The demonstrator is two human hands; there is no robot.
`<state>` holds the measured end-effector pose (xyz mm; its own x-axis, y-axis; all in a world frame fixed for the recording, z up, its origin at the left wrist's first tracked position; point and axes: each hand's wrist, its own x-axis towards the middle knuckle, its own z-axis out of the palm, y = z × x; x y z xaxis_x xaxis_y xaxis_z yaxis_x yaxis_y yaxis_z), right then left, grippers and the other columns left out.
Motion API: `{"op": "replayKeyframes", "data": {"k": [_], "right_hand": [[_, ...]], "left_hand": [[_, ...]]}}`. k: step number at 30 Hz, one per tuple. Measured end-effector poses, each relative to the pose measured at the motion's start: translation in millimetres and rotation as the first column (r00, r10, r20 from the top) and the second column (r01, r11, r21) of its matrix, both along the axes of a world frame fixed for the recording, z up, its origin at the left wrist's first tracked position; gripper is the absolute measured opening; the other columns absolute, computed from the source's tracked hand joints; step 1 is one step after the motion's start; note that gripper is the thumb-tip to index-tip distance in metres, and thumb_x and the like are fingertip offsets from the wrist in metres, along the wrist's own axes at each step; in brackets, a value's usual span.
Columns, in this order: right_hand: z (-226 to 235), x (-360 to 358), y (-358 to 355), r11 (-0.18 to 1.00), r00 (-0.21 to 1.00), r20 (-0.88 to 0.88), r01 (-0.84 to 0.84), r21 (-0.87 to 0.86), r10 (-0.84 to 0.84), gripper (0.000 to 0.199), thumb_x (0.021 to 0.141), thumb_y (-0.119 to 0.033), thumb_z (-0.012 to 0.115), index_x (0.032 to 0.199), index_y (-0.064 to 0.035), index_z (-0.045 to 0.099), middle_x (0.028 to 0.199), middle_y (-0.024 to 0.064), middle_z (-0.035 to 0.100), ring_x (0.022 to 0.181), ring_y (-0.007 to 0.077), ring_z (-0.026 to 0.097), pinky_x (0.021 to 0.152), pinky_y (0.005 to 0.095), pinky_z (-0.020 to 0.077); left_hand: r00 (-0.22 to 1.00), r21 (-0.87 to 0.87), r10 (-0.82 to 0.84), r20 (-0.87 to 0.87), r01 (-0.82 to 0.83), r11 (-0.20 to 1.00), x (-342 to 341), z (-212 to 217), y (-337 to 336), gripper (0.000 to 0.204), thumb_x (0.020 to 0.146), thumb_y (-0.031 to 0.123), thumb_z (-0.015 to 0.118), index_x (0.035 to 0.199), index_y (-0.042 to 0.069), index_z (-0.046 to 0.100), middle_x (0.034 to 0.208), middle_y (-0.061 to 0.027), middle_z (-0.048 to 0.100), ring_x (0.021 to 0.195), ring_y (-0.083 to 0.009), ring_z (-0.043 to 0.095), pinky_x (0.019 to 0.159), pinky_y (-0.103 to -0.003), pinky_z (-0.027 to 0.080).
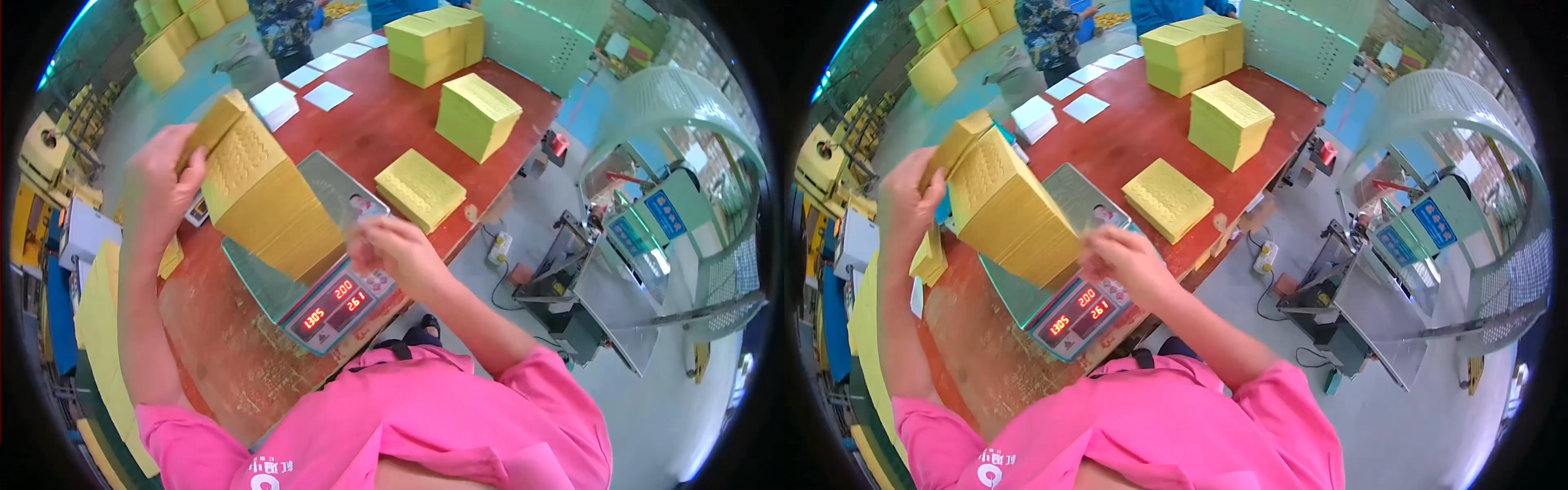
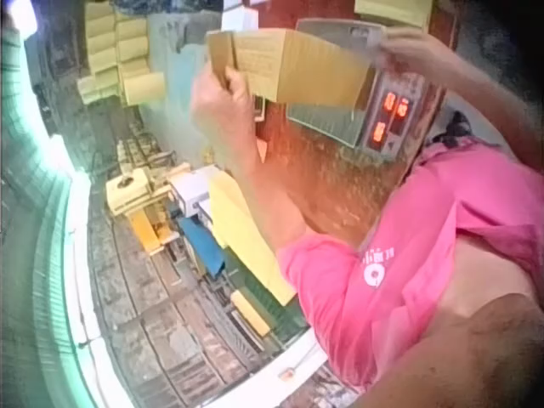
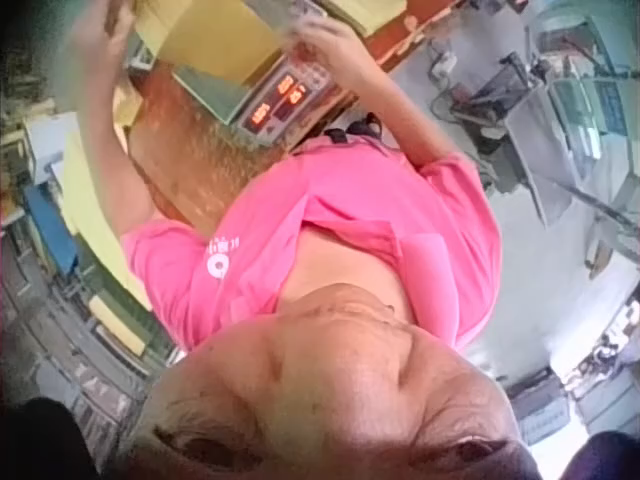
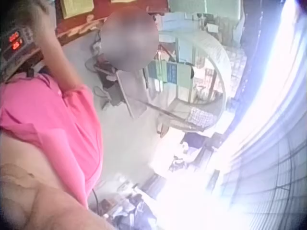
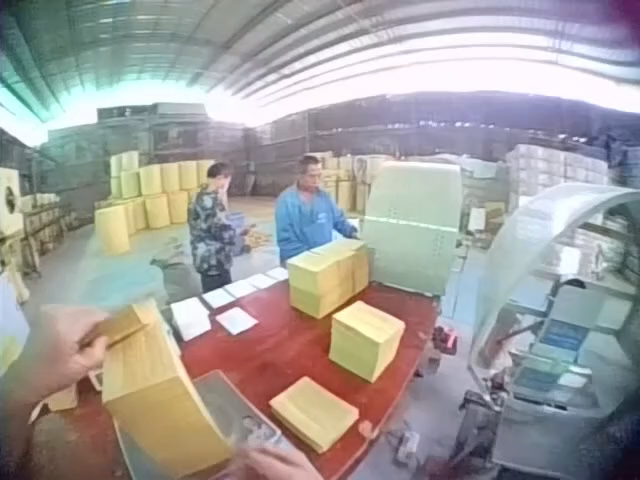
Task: The recorder is weighing stacks of yellow paper and organizing them on a table and conveyor.
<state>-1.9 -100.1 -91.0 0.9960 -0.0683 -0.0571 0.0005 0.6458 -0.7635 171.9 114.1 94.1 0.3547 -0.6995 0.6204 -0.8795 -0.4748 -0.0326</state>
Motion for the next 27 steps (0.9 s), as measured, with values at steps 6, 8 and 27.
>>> {"op": "replayKeyframes", "data": {"k": [6, 8, 27], "right_hand": [[87, 59, -47, 0.958, 0.949, 0.264, -0.222, 0.181, 0.170, 0.050, 0.102, -0.044, 0.044, 0.129, -0.0029, 0.053, 0.122, 0.0129, 0.063, 0.108, 0.0245, 0.062, 0.090, 0.0384, 0.0497], [115, 45, -54, 0.975, 0.991, 0.116, -0.092, 0.201, 0.069, 0.055, 0.102, -0.047, 0.044, 0.132, -0.0029, 0.052, 0.125, 0.0136, 0.062, 0.116, 0.0235, 0.060, 0.098, 0.0392, 0.0476], [35, 90, -464, 0.919, 0.994, -0.112, -0.030, -0.392, -0.016, 0.056, 0.087, -0.005, 0.060, 0.140, 0.0042, 0.043, 0.131, 0.0144, 0.058, 0.117, 0.0236, 0.059, 0.100, 0.0377, 0.0483]], "left_hand": [[0.972, 0.078, -0.110, 0.208, 0.096, 0.992, -59, 5, -61, 0.031, 0.077, 0.000, 0.065, 0.108, 0.000, 0.063, 0.102, -0.0155, 0.066, 0.088, -0.0342, 0.065, 0.075, -0.041, 0.053], [0.952, 0.165, -0.179, 0.247, 0.141, 0.976, -96, -1, -84, 0.032, 0.076, 0.003, 0.066, 0.108, -0.001, 0.063, 0.103, -0.0156, 0.066, 0.092, -0.0321, 0.066, 0.079, -0.041, 0.055], [0.283, -0.388, -0.345, -0.895, -0.111, 0.915, -85, -212, -362, 0.049, 0.089, 0.013, 0.065, 0.132, -0.006, 0.051, 0.129, -0.0174, 0.058, 0.119, -0.0256, 0.056, 0.099, -0.036, 0.046]]}}
